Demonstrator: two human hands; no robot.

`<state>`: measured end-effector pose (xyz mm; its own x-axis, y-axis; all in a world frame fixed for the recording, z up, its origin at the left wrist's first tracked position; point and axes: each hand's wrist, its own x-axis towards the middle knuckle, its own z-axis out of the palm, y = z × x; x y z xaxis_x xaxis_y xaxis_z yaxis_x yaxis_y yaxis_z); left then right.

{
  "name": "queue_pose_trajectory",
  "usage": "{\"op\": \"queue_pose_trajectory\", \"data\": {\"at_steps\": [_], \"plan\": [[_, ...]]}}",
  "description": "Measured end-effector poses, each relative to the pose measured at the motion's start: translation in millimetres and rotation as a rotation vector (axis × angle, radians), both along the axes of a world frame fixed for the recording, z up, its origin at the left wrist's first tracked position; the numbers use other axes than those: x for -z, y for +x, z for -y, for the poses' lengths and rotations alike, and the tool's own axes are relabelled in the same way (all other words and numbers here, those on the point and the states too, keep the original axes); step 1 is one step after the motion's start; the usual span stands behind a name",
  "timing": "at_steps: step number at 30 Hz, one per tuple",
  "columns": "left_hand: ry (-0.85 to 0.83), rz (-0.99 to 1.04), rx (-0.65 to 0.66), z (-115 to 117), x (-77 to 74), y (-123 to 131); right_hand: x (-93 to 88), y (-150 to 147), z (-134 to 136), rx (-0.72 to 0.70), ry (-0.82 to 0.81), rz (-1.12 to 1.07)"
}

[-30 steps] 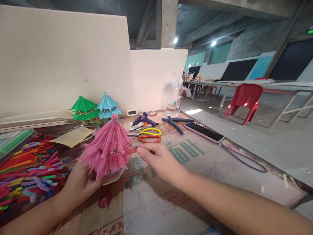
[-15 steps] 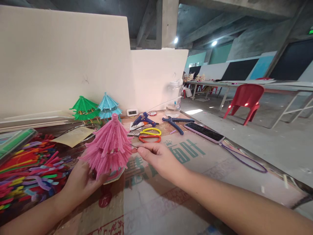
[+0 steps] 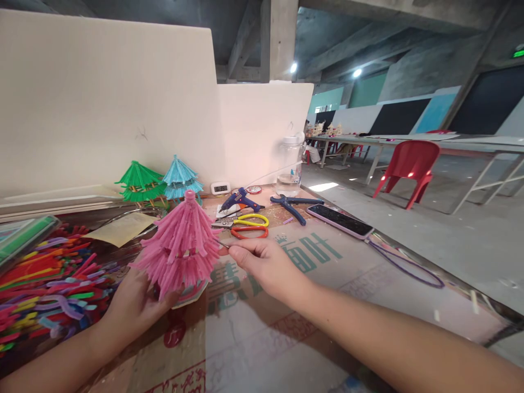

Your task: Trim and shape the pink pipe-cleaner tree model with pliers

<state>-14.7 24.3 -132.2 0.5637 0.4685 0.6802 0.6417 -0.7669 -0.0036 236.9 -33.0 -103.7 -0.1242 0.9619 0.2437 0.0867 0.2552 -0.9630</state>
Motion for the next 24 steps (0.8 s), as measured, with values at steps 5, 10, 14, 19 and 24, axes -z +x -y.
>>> {"op": "queue_pose_trajectory", "data": {"at_steps": [5, 10, 14, 19, 24], "plan": [[-0.006, 0.028, 0.033, 1.9, -4.0, 3.3, -0.8, 1.4, 1.6, -0.004, 0.008, 0.009], [-0.028, 0.041, 0.027, 3.2, -5.4, 5.2, 0.4, 1.6, 1.8, -0.024, 0.015, 0.018], [0.003, 0.011, 0.034, 0.4, -2.5, 2.0, -1.0, 0.5, 2.0, 0.002, 0.017, 0.027], [0.018, -0.004, 0.018, -2.7, 2.6, -2.1, -2.9, -0.2, 1.9, 0.002, 0.005, 0.01], [-0.001, -0.001, 0.021, -2.4, 2.8, -1.5, -2.9, 0.9, 2.9, 0.009, -0.007, 0.012]]}}
